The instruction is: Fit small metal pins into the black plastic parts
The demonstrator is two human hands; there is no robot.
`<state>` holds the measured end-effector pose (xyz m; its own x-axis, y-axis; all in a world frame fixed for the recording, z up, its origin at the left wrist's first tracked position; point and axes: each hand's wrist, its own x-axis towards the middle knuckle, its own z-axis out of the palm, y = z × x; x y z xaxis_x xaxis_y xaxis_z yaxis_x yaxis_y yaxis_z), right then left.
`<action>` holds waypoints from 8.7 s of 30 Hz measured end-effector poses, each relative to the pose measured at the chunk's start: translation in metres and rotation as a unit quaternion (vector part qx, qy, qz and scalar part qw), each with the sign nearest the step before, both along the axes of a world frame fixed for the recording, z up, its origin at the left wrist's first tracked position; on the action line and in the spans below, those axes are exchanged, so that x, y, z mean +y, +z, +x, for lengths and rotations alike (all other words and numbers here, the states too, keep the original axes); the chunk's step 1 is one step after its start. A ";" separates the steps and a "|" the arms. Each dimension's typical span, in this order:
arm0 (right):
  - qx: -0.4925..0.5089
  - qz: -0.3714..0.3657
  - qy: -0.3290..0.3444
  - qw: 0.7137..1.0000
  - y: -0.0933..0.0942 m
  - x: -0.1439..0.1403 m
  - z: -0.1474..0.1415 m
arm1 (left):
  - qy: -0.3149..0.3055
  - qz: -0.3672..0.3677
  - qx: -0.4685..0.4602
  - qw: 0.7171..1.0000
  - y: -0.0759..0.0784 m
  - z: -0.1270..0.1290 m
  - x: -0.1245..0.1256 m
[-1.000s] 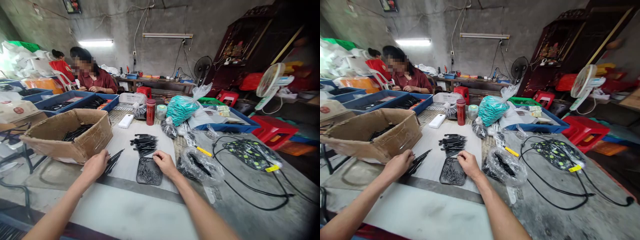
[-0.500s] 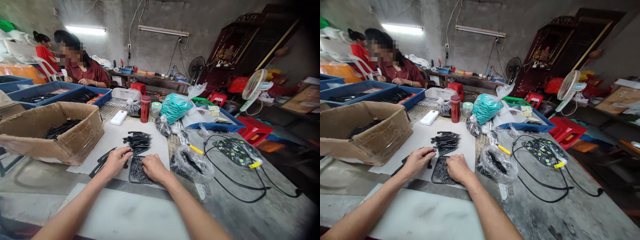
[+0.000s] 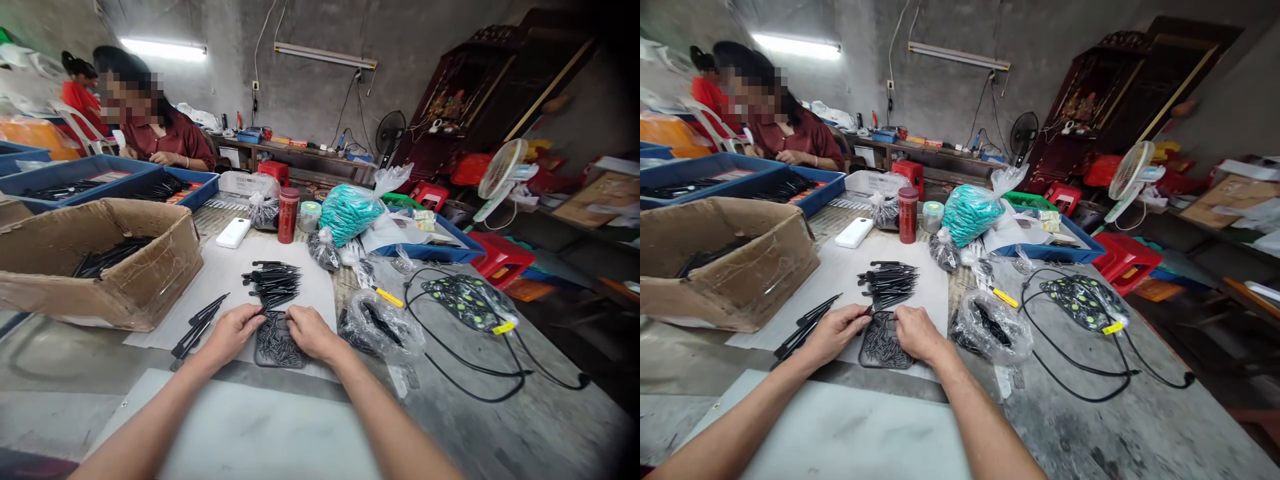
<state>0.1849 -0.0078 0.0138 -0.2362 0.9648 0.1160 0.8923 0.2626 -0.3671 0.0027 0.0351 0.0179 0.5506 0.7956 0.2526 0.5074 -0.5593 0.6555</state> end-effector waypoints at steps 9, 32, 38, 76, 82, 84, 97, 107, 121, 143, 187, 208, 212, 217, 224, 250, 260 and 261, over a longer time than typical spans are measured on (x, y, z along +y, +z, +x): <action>0.262 0.004 -0.030 0.965 0.006 -0.002 0.001 | -0.025 0.048 -0.006 0.999 -0.005 0.000 -0.002; 0.388 0.120 -0.079 0.910 0.005 -0.003 -0.008 | -0.075 0.092 0.010 0.993 -0.008 0.008 -0.010; 0.370 0.129 -0.076 0.917 0.006 -0.003 -0.007 | -0.077 0.090 0.011 0.993 -0.010 0.007 -0.011; 0.344 0.178 -0.121 0.914 -0.004 -0.002 -0.011 | 0.005 0.028 0.061 0.998 0.020 0.006 0.013; 0.327 0.197 -0.123 0.916 -0.010 0.002 -0.007 | 0.046 0.087 0.167 0.981 0.036 0.032 0.059; 0.320 0.202 -0.124 0.917 -0.011 0.003 -0.006 | 0.042 0.103 0.183 0.977 0.030 0.045 0.069; 0.307 0.199 -0.116 0.924 -0.010 0.004 -0.002 | 0.044 0.125 0.228 0.964 0.023 0.061 0.074; 0.287 0.169 -0.107 0.937 -0.011 0.003 -0.003 | 0.130 0.032 0.311 0.941 0.035 -0.046 0.071; 0.203 0.121 -0.083 0.968 -0.012 0.003 0.001 | 0.181 -0.052 0.329 0.925 0.010 -0.060 0.058; -0.101 0.029 0.021 0.994 -0.003 -0.003 -0.005 | 0.022 -0.012 0.004 1.000 0.010 0.004 0.003; 0.348 -0.061 0.040 0.935 0.010 -0.005 0.006 | -0.127 0.152 0.077 0.977 -0.003 -0.005 -0.001; 0.514 -0.046 -0.019 0.856 -0.002 0.005 0.000 | -0.079 0.073 -0.001 0.994 -0.004 0.005 -0.006; 0.510 -0.031 -0.025 0.859 -0.003 0.005 -0.001 | -0.075 0.085 0.002 0.994 -0.003 0.007 -0.008; 0.520 -0.019 -0.045 0.853 -0.007 0.007 -0.003 | -0.065 0.081 0.018 0.994 0.009 0.007 0.002; 0.516 0.036 -0.137 0.845 -0.017 0.013 0.001 | 0.006 0.122 0.099 0.988 0.027 0.017 0.055; 0.418 0.080 -0.132 0.895 -0.022 0.009 0.005 | 0.095 0.089 0.258 0.957 0.031 -0.005 0.085; 0.386 0.082 -0.125 0.910 -0.026 0.008 0.007 | 0.134 -0.045 0.363 0.921 0.021 -0.060 0.054; 0.378 0.084 -0.125 0.914 -0.025 0.008 0.008 | 0.136 -0.052 0.368 0.918 0.019 -0.060 0.051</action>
<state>0.1924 0.0002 -0.0114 0.1972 0.9313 0.3063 0.4409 0.1949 -0.8761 -0.0573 0.0859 0.0374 0.3181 0.9279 -0.1942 0.9465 -0.2992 0.1211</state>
